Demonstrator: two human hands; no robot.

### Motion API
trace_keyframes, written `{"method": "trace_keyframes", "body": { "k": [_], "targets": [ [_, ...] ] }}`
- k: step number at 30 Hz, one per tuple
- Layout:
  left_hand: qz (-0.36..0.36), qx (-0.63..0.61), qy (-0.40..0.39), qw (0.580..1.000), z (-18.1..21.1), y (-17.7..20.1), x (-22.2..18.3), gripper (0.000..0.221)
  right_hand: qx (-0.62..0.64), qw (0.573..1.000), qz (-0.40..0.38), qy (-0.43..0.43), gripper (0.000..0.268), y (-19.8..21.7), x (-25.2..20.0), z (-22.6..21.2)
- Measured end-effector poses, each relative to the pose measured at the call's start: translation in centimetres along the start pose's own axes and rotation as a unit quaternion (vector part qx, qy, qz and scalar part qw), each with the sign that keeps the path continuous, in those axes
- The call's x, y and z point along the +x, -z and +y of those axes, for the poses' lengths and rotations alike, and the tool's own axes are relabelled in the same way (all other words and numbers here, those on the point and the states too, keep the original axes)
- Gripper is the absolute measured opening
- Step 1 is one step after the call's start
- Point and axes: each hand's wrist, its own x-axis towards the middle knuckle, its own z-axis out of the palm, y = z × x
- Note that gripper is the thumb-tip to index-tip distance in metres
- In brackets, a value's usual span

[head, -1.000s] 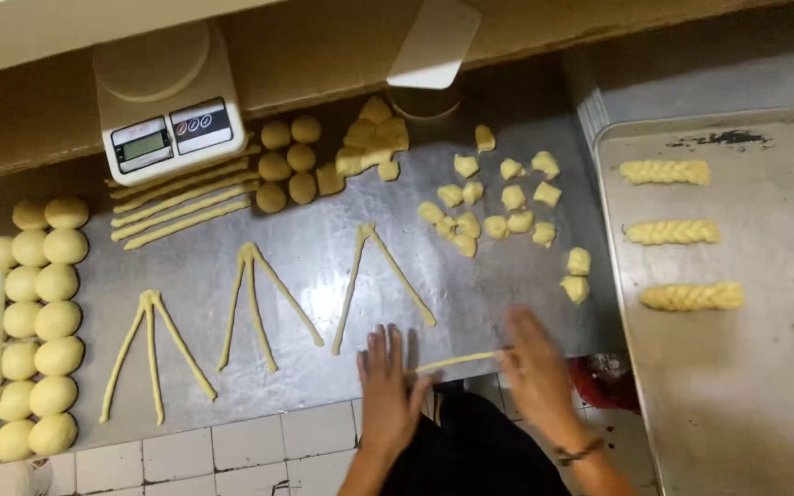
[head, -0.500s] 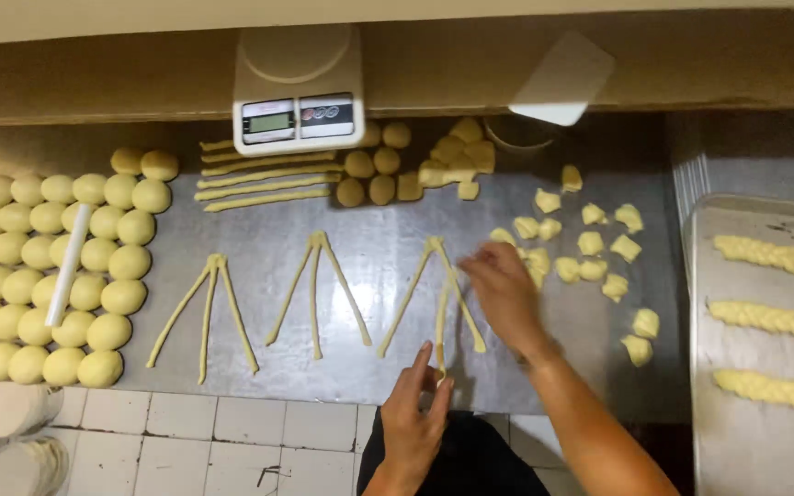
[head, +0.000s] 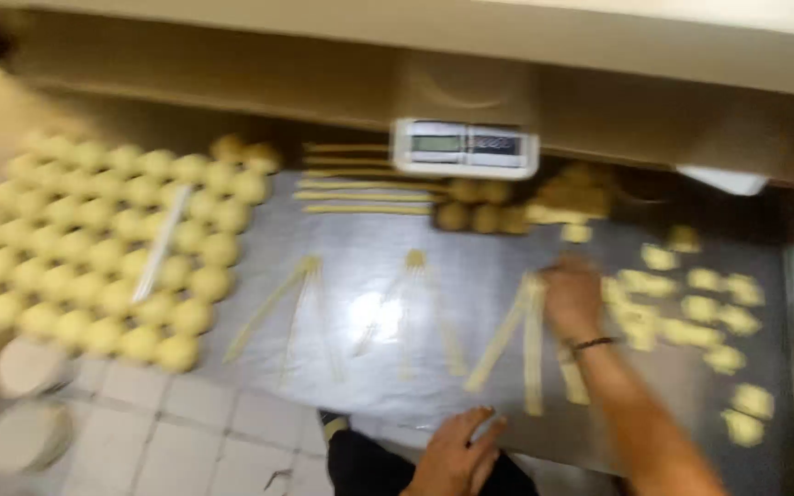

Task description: Braiding dough into loaves and placing them on a baking tray.

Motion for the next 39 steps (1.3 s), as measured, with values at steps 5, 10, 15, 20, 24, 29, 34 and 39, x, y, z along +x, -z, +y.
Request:
{"method": "trace_keyframes", "body": {
  "k": [5, 10, 15, 20, 24, 29, 34, 39],
  "targets": [
    [0.259, 0.072, 0.106, 0.957, -6.9, 15.2, -3.6, 0.01, -0.215, 0.934, 0.094, 0.269, 0.032, -5.3, -5.5, -2.4],
    [0.184, 0.285, 0.32, 0.885, -15.7, 26.7, -9.8, 0.06, -0.218, 0.963, -0.156, -0.023, 0.039, -15.3, -21.4, -11.6],
    [0.108, 0.277, 0.272, 0.915, -18.1, 30.6, -7.6, 0.028, -0.217, 0.965, 0.016, 0.143, 0.03, -23.0, -25.6, -12.3],
    [0.147, 0.04, 0.454, 0.878, -19.0, 34.3, -2.1, 0.016, -0.011, 0.997, 0.041, -0.062, 0.019, -22.8, -21.2, -17.9],
    [0.205, 0.011, 0.356, 0.911, -19.2, 37.0, 2.2, 0.02, 0.232, 0.951, -0.158, -0.132, 0.067, -23.3, -19.7, -23.3],
    [0.208, 0.002, 0.24, 0.948, -17.4, 37.2, 3.3, 0.032, -0.19, 0.963, -0.189, -0.027, 0.054, -26.2, -23.8, -20.7],
    [0.269, -0.07, 0.294, 0.914, -18.2, 31.6, 1.3, 0.026, 0.037, 0.984, -0.09, -0.148, 0.035, -31.7, -21.5, -8.2],
    [-0.045, 0.128, 0.093, 0.986, -22.7, 25.0, 0.5, 0.028, 0.293, 0.949, 0.109, -0.025, 0.011, -20.3, -11.1, -20.2]
  ]
}}
